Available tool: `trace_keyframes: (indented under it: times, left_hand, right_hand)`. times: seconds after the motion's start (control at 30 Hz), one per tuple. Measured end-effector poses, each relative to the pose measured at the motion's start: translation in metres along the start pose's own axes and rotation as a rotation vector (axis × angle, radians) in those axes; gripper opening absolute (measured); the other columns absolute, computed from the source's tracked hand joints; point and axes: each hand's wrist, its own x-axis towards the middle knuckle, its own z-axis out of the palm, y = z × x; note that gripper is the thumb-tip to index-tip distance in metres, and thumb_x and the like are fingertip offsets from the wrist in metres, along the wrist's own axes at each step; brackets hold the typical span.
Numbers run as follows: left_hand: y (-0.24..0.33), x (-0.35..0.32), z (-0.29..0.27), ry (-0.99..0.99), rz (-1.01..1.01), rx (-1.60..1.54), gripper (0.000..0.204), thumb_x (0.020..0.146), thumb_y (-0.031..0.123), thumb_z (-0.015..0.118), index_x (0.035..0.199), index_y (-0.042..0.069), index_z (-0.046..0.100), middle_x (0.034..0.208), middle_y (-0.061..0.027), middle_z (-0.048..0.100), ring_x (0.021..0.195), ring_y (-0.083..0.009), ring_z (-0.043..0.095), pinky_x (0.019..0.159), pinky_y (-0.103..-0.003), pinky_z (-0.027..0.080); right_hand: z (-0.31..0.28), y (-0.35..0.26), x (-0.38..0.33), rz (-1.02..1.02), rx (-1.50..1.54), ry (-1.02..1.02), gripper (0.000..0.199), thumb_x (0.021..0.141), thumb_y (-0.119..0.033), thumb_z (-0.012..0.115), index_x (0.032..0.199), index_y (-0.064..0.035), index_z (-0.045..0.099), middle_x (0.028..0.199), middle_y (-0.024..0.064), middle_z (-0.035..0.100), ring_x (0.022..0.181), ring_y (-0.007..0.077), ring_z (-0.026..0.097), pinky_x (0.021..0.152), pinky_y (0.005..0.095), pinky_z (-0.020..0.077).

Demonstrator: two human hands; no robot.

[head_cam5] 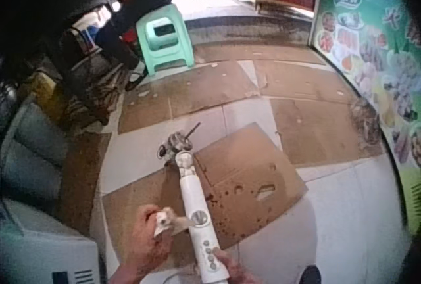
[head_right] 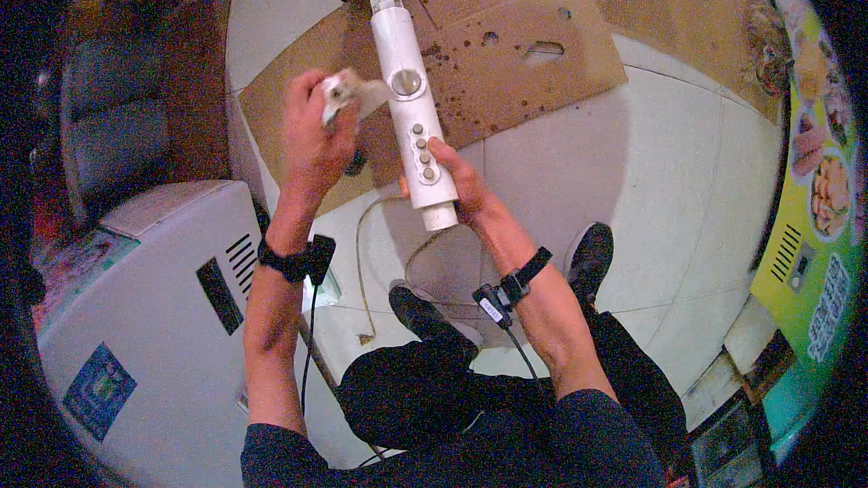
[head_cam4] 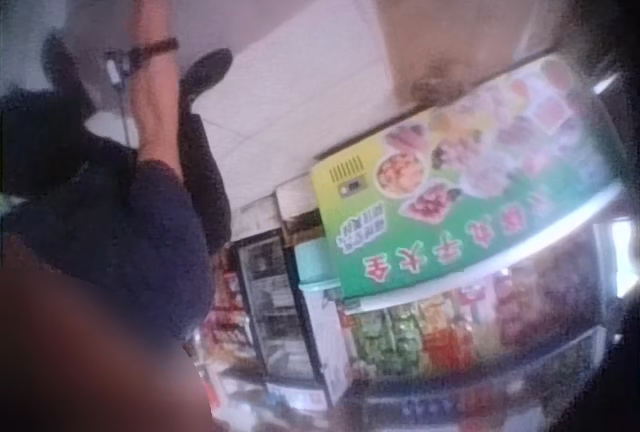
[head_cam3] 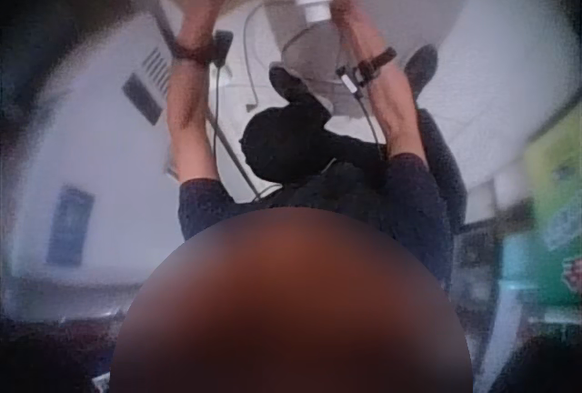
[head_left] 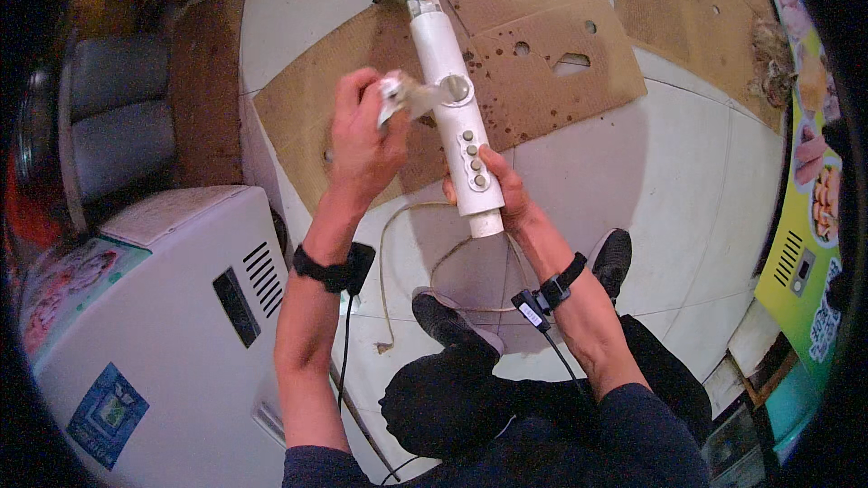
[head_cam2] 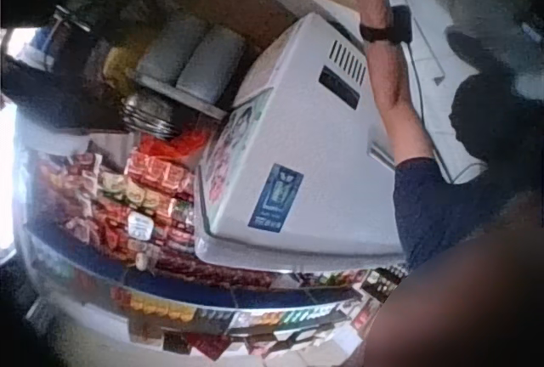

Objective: The person cleans a white cylindrical appliance using a white wipe and a metal scrubbing pad. They wipe the body and scrub the lower section, then wipe again to remove residue.

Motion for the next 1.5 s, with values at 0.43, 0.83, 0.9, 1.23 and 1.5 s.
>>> trace_keyframes:
  times: [0.43,0.83,0.9,1.23,1.5]
  left_hand:
    - [-0.007,0.024,0.007,-0.392,0.436,0.048,0.046,0.069,-0.001,0.079,0.113,0.007,0.067,0.11,-0.0097,0.062,0.104,-0.0298,0.061,0.091,-0.042,0.052]
    - [-0.017,0.007,0.017,-0.246,0.279,0.104,0.045,0.069,-0.004,0.074,0.113,0.004,0.068,0.11,-0.0113,0.064,0.105,-0.0317,0.062,0.092,-0.044,0.052]
    - [-0.014,0.008,0.018,-0.2,0.395,0.102,0.046,0.067,-0.001,0.076,0.112,0.005,0.068,0.11,-0.0102,0.063,0.105,-0.0308,0.062,0.092,-0.043,0.051]
    - [0.002,-0.011,0.008,-0.414,0.371,0.146,0.05,0.073,0.002,0.077,0.121,0.013,0.071,0.117,-0.0081,0.063,0.111,-0.0321,0.061,0.097,-0.045,0.051]
    - [-0.006,-0.025,-0.011,-0.146,0.309,-0.054,0.062,0.067,-0.009,0.076,0.127,0.008,0.068,0.116,-0.0116,0.062,0.106,-0.0326,0.062,0.091,-0.043,0.055]
  right_hand:
    - [-0.011,0.001,0.001,0.092,-0.187,0.047,0.06,0.098,-0.062,0.057,0.121,-0.007,0.062,0.089,0.0114,0.073,0.075,0.0164,0.069,0.066,0.0297,0.0553]
    - [-0.009,-0.003,-0.001,0.108,-0.219,-0.002,0.063,0.098,-0.064,0.055,0.118,-0.0047,0.062,0.09,0.0102,0.072,0.076,0.0154,0.068,0.067,0.0291,0.054]
    - [-0.008,-0.003,-0.002,0.119,-0.243,0.053,0.063,0.098,-0.063,0.054,0.119,-0.0038,0.062,0.09,0.0097,0.072,0.077,0.0155,0.068,0.066,0.0294,0.0538]
    - [-0.009,0.002,-0.003,0.093,-0.204,0.028,0.061,0.099,-0.062,0.055,0.123,-0.005,0.061,0.092,0.0103,0.072,0.078,0.0162,0.069,0.068,0.0302,0.0551]
    - [-0.008,0.001,0.0,0.059,-0.12,-0.035,0.063,0.1,-0.062,0.055,0.124,-0.0049,0.059,0.092,0.0138,0.072,0.081,0.0189,0.07,0.071,0.031,0.0565]
